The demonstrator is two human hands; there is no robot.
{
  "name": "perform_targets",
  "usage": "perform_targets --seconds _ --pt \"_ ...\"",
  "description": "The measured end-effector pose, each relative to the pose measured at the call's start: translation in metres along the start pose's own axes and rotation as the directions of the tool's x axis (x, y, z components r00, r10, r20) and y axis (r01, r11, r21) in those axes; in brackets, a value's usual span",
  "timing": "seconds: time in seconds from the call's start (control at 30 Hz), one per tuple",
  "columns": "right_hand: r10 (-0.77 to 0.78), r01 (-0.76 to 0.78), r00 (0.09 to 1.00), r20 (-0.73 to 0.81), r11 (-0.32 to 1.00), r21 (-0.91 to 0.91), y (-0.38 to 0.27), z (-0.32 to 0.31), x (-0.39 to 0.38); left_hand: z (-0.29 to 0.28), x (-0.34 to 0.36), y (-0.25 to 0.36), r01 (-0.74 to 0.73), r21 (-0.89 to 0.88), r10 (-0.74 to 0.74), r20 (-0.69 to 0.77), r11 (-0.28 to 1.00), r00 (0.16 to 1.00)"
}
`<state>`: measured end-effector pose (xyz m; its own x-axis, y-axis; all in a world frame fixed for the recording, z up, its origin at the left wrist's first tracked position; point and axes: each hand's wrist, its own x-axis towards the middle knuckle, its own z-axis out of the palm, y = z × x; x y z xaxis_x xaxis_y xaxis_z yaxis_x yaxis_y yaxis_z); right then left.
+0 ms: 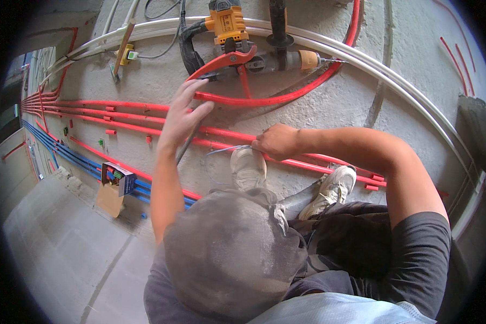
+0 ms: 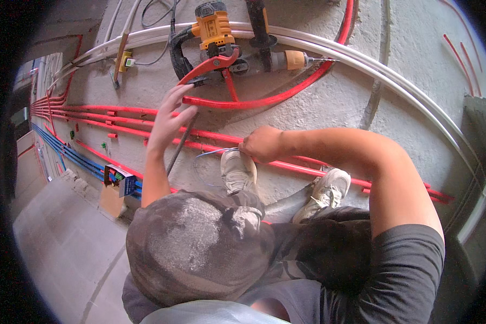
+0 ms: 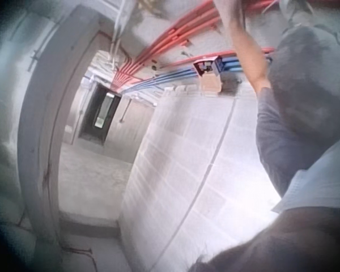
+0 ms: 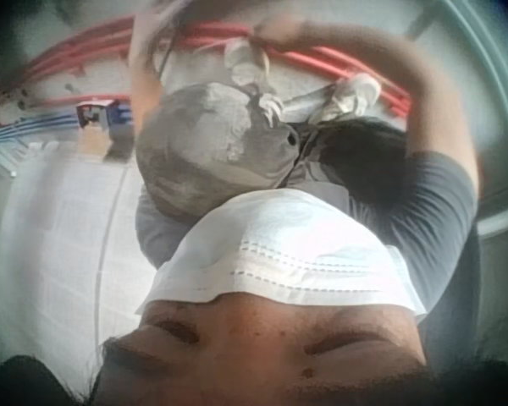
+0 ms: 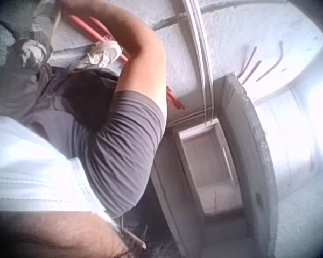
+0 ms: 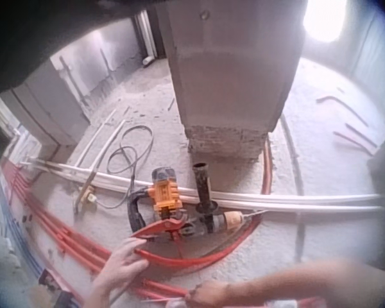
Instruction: The person is installing red electrical conduits on a concrete floor. They are bending the conduits by hand and arranging them in parallel lines alongside existing blue conduits. A power tool is visible nearby but not used in the clip.
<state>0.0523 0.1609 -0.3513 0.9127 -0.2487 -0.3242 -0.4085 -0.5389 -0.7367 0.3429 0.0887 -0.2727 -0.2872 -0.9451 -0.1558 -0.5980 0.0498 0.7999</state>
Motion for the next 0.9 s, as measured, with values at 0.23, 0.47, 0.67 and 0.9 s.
perform_targets --seconds 0.23,0.47,0.67,0.9 --pt "0.171 -0.313 0.859 -0.482 0.921 -0.233 0.045 -0.034 -0.034 0.051 0.001 -0.031 -0.332 0.652 0.384 0.068 0.682 0.921" --pt "0.197 -0.387 0.804 -0.561 0.889 -0.242 0.069 -0.013 -0.021 0.073 -0.006 -0.043 -0.254 0.703 0.306 0.055 0.664 0.950" --pt "0.178 -0.430 0.750 -0.637 0.863 -0.265 0.075 0.006 -0.021 0.085 -0.020 -0.057 -0.190 0.752 0.224 0.058 0.631 0.973" --pt "0.164 -0.458 0.680 -0.715 0.856 -0.240 0.079 0.007 -0.037 0.115 -0.028 -0.049 -0.119 0.801 0.145 0.040 0.587 0.989"
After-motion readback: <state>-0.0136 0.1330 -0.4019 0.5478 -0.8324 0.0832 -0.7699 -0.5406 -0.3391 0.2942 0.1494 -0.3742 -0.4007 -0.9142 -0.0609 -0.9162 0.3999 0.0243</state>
